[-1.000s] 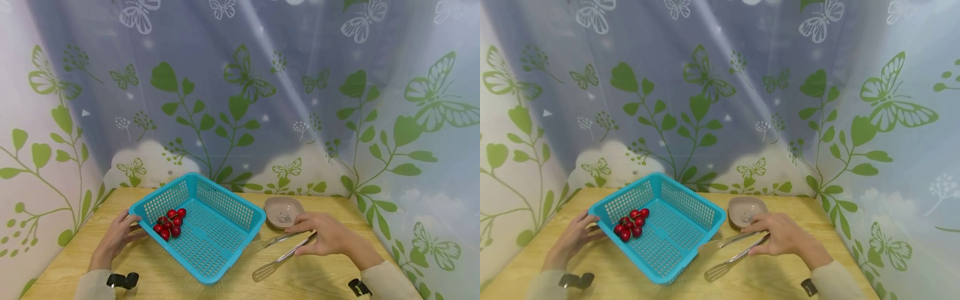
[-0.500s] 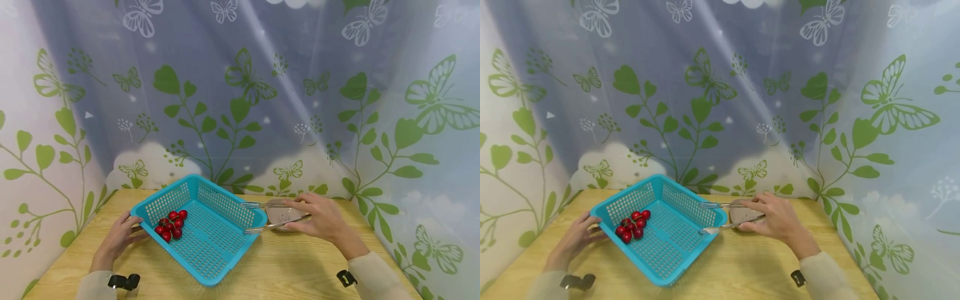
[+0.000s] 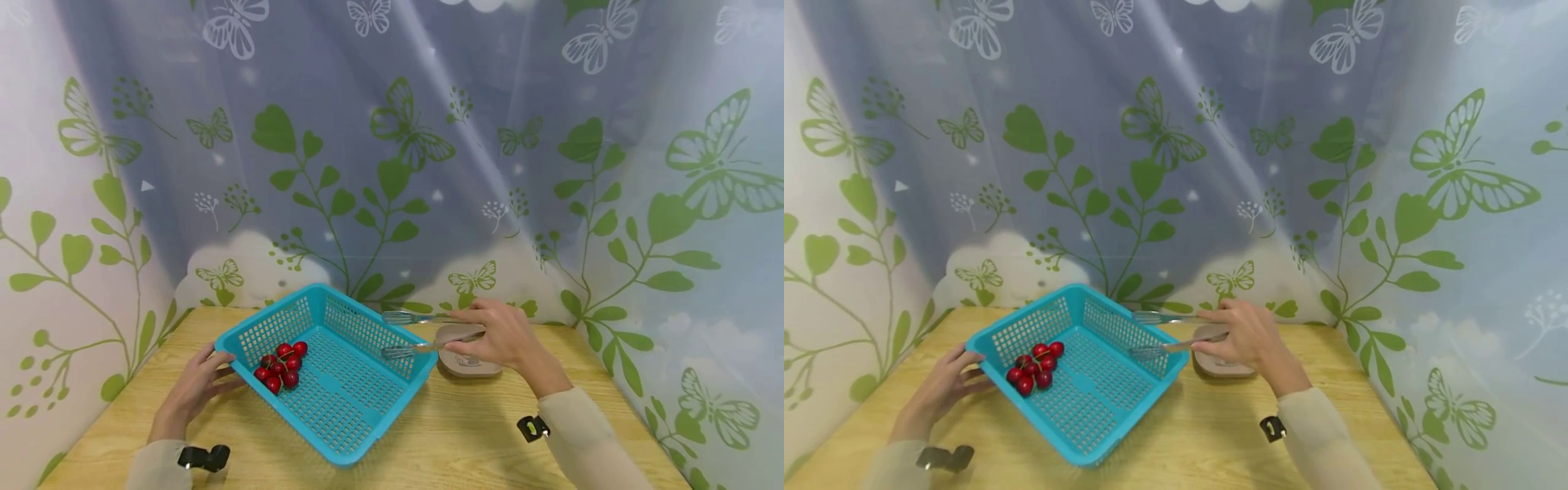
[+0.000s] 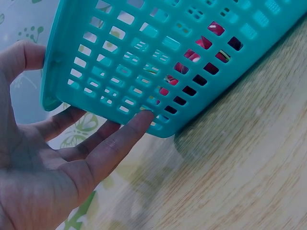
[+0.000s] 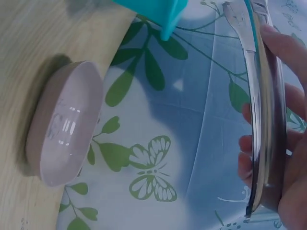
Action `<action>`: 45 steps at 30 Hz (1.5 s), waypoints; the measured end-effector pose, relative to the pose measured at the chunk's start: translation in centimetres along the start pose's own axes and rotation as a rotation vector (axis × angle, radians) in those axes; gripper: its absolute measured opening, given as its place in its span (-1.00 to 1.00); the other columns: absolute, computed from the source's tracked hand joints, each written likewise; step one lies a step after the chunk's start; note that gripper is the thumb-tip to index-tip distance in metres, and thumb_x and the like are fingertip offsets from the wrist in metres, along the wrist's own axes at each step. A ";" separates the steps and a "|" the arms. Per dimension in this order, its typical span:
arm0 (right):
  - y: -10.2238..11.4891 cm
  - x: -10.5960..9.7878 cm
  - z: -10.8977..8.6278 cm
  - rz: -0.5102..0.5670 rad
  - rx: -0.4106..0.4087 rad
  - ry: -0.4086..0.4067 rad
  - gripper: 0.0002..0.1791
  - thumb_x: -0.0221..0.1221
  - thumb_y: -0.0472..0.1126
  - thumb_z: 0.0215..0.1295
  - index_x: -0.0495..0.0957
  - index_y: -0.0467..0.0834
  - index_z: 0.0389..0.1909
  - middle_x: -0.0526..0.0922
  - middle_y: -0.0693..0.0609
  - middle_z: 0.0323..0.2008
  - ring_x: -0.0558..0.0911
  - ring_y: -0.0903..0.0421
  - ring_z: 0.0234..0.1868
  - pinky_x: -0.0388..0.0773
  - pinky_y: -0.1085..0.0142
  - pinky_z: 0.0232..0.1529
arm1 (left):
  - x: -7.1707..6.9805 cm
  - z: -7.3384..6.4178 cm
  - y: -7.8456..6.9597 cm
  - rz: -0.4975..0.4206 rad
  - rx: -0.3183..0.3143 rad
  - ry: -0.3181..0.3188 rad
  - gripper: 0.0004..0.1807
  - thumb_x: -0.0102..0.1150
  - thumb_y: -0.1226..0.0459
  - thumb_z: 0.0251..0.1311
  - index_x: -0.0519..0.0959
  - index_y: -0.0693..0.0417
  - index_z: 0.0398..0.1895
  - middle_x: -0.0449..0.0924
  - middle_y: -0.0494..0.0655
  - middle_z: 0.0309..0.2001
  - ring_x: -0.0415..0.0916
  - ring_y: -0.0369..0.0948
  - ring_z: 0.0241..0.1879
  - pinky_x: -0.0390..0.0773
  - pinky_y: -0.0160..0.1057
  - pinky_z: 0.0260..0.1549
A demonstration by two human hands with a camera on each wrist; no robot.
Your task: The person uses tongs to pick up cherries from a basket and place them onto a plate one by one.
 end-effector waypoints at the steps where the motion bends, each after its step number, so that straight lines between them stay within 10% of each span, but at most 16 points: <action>1: 0.0 0.0 0.2 0.011 0.016 0.026 -0.39 0.49 0.27 -0.02 0.76 0.12 0.08 0.58 0.12 -0.43 0.24 0.31 -0.58 0.05 0.51 -0.71 | 0.0 0.0 0.0 -0.001 -0.001 0.001 -0.30 -0.10 0.15 0.57 -0.03 0.21 0.62 0.18 0.41 0.47 0.56 -0.13 0.12 0.78 -0.04 0.09; 11: 0.6 0.0 2.7 0.058 0.120 0.174 -0.40 0.22 0.23 0.35 0.57 0.09 0.35 0.67 0.00 -0.16 0.41 0.23 -0.47 0.33 0.40 -0.57 | -0.1 0.1 0.1 -0.005 -0.014 -0.006 -0.32 -0.09 0.16 0.56 -0.01 0.21 0.60 0.19 0.40 0.47 0.57 -0.16 0.09 0.77 -0.02 0.11; 22: 1.3 1.0 3.6 0.041 -0.023 0.060 -0.33 0.49 0.25 0.00 0.71 0.08 0.16 0.68 0.09 -0.24 0.37 0.31 -0.55 0.15 0.51 -0.66 | -0.1 0.1 0.1 -0.003 0.009 -0.001 -0.32 -0.09 0.16 0.56 -0.01 0.23 0.60 0.21 0.41 0.44 0.59 -0.18 0.06 0.78 -0.04 0.09; 39: 1.3 3.8 6.8 0.128 -0.055 0.085 -0.36 0.55 0.19 -0.08 0.75 0.10 0.10 0.78 0.04 0.02 0.71 0.11 -0.30 0.43 0.44 -0.52 | -0.2 0.1 0.3 -0.007 0.002 0.008 -0.30 -0.09 0.17 0.56 -0.04 0.21 0.61 0.18 0.41 0.47 0.59 -0.20 0.07 0.77 -0.04 0.11; 45: 2.4 4.1 8.3 0.159 -0.117 0.064 -0.41 0.57 0.13 -0.06 0.77 0.06 0.06 0.77 0.05 0.01 0.60 0.23 -0.49 0.26 0.49 -0.62 | -0.3 0.3 0.3 -0.012 0.004 0.008 -0.31 -0.09 0.16 0.56 -0.02 0.21 0.61 0.18 0.41 0.47 0.59 -0.18 0.08 0.75 0.00 0.15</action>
Point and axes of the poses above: each hand's wrist, its own z-axis towards the middle knuckle, its own x-axis out of the palm, y = z × x, the point moved 2 cm from there along z, towards the middle knuckle
